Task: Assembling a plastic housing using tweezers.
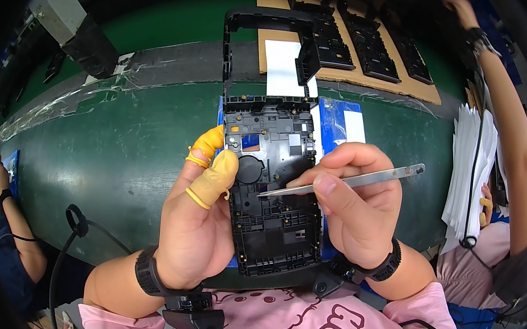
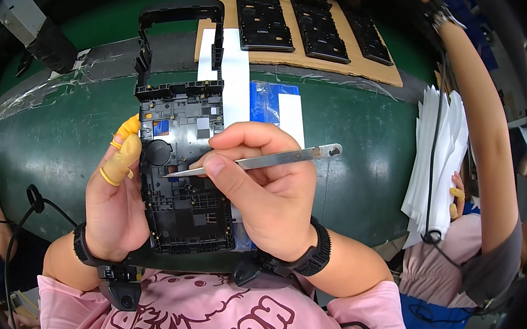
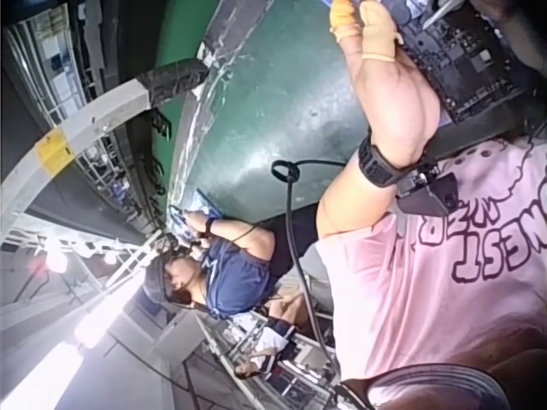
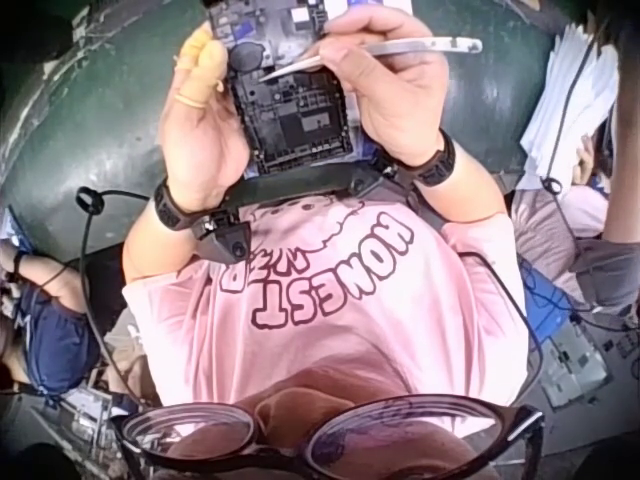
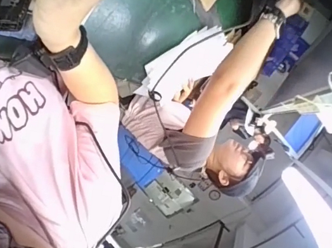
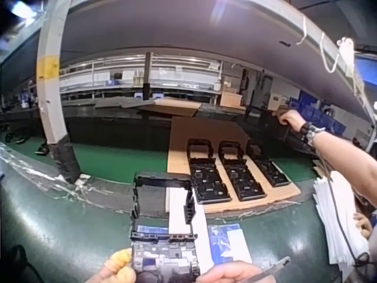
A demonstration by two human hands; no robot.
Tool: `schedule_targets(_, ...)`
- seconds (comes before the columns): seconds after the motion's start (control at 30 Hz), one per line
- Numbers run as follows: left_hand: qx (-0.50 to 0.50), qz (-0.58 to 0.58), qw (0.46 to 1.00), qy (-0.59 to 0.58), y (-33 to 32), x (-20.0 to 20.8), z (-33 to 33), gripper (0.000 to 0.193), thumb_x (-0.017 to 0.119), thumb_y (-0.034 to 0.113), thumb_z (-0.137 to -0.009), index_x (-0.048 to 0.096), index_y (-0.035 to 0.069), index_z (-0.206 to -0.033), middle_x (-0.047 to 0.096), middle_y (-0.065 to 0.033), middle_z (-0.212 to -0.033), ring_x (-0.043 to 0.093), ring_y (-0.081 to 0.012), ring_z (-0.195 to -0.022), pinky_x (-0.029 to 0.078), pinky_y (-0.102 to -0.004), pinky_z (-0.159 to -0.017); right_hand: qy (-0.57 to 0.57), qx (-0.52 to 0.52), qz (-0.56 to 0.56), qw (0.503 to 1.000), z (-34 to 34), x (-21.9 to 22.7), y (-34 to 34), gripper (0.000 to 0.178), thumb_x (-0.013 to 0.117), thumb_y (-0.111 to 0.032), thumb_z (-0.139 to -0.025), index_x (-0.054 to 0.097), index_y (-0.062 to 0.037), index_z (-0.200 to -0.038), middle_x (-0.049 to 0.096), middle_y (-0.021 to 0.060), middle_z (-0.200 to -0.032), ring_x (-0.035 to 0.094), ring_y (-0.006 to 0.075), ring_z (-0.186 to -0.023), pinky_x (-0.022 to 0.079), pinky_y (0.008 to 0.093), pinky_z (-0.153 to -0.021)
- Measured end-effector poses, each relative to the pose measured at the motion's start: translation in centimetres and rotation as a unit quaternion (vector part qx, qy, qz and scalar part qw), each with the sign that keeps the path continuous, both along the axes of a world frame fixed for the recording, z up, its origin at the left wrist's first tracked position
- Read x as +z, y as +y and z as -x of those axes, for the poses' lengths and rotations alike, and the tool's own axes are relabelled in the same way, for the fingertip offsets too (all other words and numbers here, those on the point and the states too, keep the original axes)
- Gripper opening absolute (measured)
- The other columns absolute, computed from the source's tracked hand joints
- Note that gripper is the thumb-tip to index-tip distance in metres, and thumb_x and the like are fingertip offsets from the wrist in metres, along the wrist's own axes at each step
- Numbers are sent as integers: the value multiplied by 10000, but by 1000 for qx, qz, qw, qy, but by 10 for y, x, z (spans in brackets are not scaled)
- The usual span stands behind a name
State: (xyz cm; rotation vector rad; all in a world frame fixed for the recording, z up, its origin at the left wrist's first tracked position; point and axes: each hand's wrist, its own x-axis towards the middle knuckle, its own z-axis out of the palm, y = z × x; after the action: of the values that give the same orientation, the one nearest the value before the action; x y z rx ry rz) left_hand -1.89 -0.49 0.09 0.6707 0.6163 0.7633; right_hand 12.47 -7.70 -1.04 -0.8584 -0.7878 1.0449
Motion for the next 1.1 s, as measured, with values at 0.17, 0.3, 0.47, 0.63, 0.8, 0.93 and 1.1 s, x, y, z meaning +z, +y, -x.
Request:
schedule_targets(0.17,0,1,1000,0,-1,2,-1,406,454,278,-879,398,44,-1207,516,-91,-1126,523,-188,-1024,428,-328,-881,-6,-7,2,1000,1,0,-1,192,542,46,-809,479,50,-990,611,134,-856,602,143,-788,484,238,-706)
schedule_targets(0.3,1,4,1000,-6,0,2,1,408,457,276,-877,401,42,-1206,516,-91,-1129,523,-188,-1023,428,-329,-880,-6,-7,-5,1000,3,1,-1,189,540,50,-809,479,52,-988,609,132,-850,603,144,-789,484,241,-713)
schedule_targets(0.47,-10,-6,1000,-11,2,1,4,408,453,288,-878,406,45,-1202,517,-86,-1131,524,-190,-1021,422,-327,-888,-25,-37,15,999,7,4,1,179,530,19,-812,470,24,-981,615,160,-805,520,96,-632,429,207,-586)
schedule_targets(0.63,-36,23,998,-48,6,2,6,444,472,-44,-765,376,26,-1193,514,-110,-1099,533,-174,-985,442,-305,-853,-28,-69,63,995,2,11,1,185,523,-26,-812,451,6,-979,616,200,-781,437,78,-507,368,193,-491)
schedule_targets(0.8,25,-85,993,83,26,-9,-13,481,503,-14,-694,398,-4,-1164,545,-99,-998,567,-172,-800,495,-310,-771,30,-128,-3,991,-21,13,1,215,579,4,-775,483,20,-967,622,104,-741,459,51,-526,355,182,-469)
schedule_targets(0.93,-25,-62,997,29,121,-11,-36,261,413,83,-823,484,14,-1064,581,-87,-904,582,-208,-780,505,-352,-742,14,-121,26,992,-23,19,-4,205,584,-8,-775,500,25,-960,619,70,-770,512,53,-593,397,176,-520)
schedule_targets(1.1,227,-327,840,369,262,-23,-69,345,569,219,-788,544,-49,-1005,568,-139,-981,563,-271,-851,458,-375,-777,42,-75,13,996,-20,14,-5,178,588,-15,-780,523,14,-944,587,21,-740,504,29,-607,394,162,-532)
